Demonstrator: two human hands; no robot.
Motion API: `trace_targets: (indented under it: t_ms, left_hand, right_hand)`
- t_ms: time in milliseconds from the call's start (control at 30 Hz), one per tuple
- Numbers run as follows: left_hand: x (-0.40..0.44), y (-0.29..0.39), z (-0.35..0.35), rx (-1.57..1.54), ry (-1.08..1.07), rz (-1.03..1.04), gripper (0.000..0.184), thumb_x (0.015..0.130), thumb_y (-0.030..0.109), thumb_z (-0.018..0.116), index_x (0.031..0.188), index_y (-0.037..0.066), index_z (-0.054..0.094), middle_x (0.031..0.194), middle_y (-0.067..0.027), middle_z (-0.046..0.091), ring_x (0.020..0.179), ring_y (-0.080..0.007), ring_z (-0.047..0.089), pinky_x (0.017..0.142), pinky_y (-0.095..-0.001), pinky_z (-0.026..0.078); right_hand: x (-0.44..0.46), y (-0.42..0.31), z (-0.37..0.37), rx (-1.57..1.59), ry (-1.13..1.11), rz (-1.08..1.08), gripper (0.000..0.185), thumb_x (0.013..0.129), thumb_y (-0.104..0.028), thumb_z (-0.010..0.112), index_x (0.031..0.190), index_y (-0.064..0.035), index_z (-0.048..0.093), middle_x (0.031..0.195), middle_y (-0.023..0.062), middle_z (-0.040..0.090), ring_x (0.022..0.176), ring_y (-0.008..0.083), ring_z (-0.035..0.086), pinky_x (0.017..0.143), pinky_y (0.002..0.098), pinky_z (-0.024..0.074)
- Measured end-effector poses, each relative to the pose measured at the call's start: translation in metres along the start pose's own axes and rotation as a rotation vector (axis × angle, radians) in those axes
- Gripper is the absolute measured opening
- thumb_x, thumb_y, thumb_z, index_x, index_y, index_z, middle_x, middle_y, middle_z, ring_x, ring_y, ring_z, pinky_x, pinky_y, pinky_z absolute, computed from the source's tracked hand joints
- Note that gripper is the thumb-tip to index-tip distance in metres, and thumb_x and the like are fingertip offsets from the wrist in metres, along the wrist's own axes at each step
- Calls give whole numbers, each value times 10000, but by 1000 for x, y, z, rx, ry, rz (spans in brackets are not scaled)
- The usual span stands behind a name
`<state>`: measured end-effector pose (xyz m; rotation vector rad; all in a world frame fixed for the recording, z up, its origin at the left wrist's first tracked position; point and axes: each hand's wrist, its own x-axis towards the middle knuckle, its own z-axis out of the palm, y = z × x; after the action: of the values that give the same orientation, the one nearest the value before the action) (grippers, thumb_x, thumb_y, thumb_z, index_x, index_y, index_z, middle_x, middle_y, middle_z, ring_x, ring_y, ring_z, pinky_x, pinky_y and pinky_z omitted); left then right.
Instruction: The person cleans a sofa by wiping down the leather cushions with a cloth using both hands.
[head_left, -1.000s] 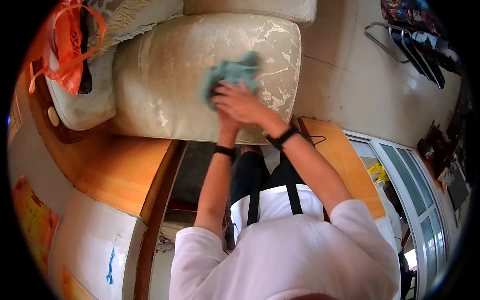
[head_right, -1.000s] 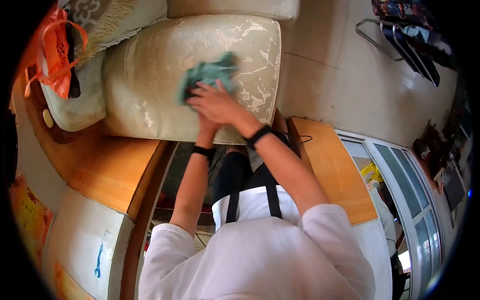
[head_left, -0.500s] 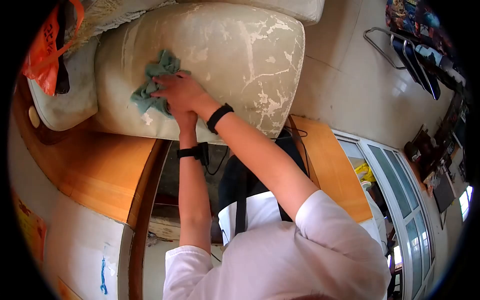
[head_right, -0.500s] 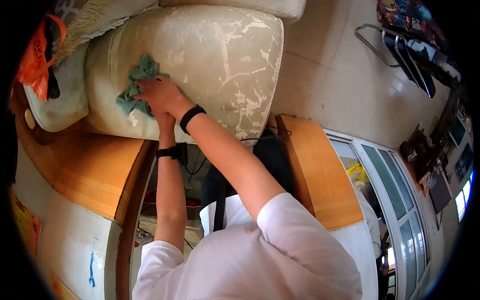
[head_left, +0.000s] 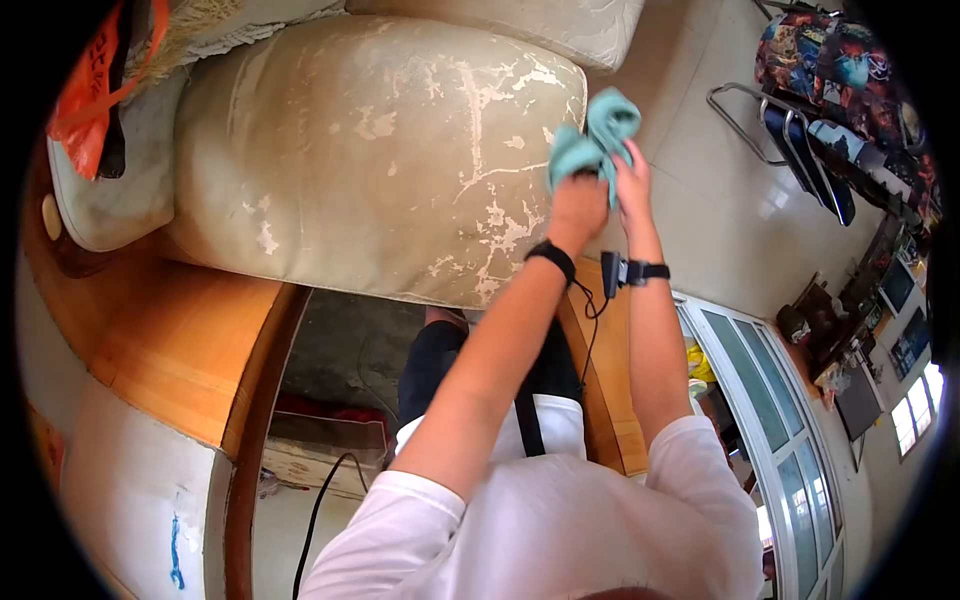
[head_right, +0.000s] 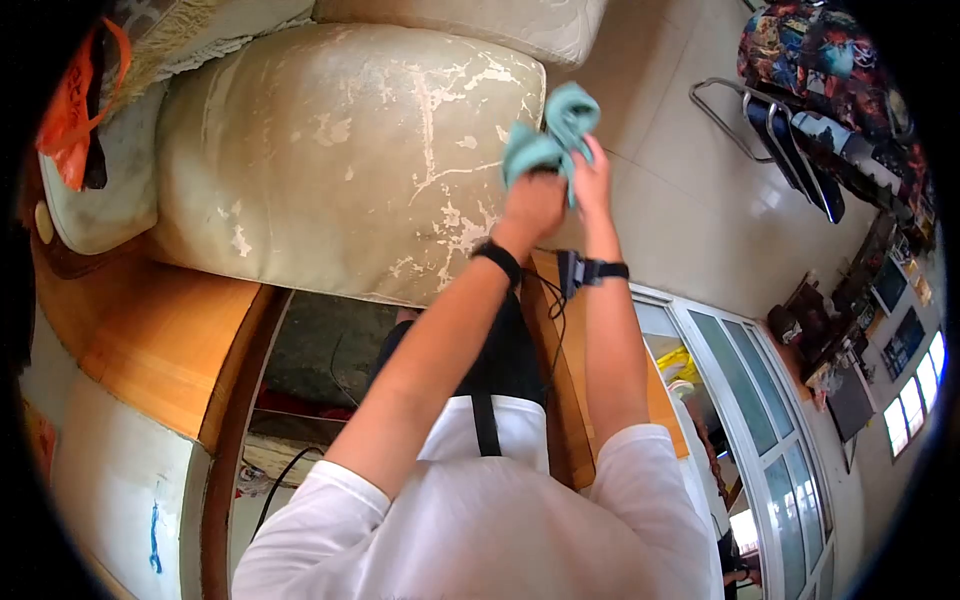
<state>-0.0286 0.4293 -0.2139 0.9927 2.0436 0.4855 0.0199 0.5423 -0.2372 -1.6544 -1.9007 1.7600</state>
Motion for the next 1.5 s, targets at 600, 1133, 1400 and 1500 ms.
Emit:
trace_targets:
  t_ms: [600,1133,1400,1500]
  left_hand:
    - [-164,-261,-191,5,883,-300,259,962,179,567,1153,8,607,1263,-187,577,1245,-370,465,1067,-490,332]
    - [-141,-290,-134,48,1093,-958,569,1060,383,322,1470,-8,374,1568,-224,293,1446,-377,280,1142,-537,235]
    - [-136,-298,-124,99,1107,-1026,552,1051,369,326,1488,35,371,1587,-185,278,1456,-339,275,1154,-523,226]
    - [-131,-299,-126,120,1132,-1056,558,1047,385,318,1497,62,383,1591,-150,298,1455,-325,287,1152,-508,243]
  right_hand:
    - [-120,-111,272,-668,-515,-868,715,834,-536,656,1464,-250,478,1512,220,397,1447,448,278,1142,687,152]
    - [79,-47,91,-984,207,-484,532,896,-441,642,1365,-200,574,1303,225,587,1180,396,574,967,510,484]
    - [16,8,-86,-1305,92,223,531,909,-524,599,1328,-197,609,1210,223,629,1114,418,616,931,494,507]
    - [10,-17,-24,-1044,249,-282,502,911,-510,620,1288,-180,640,1200,210,624,1117,394,602,966,460,486]
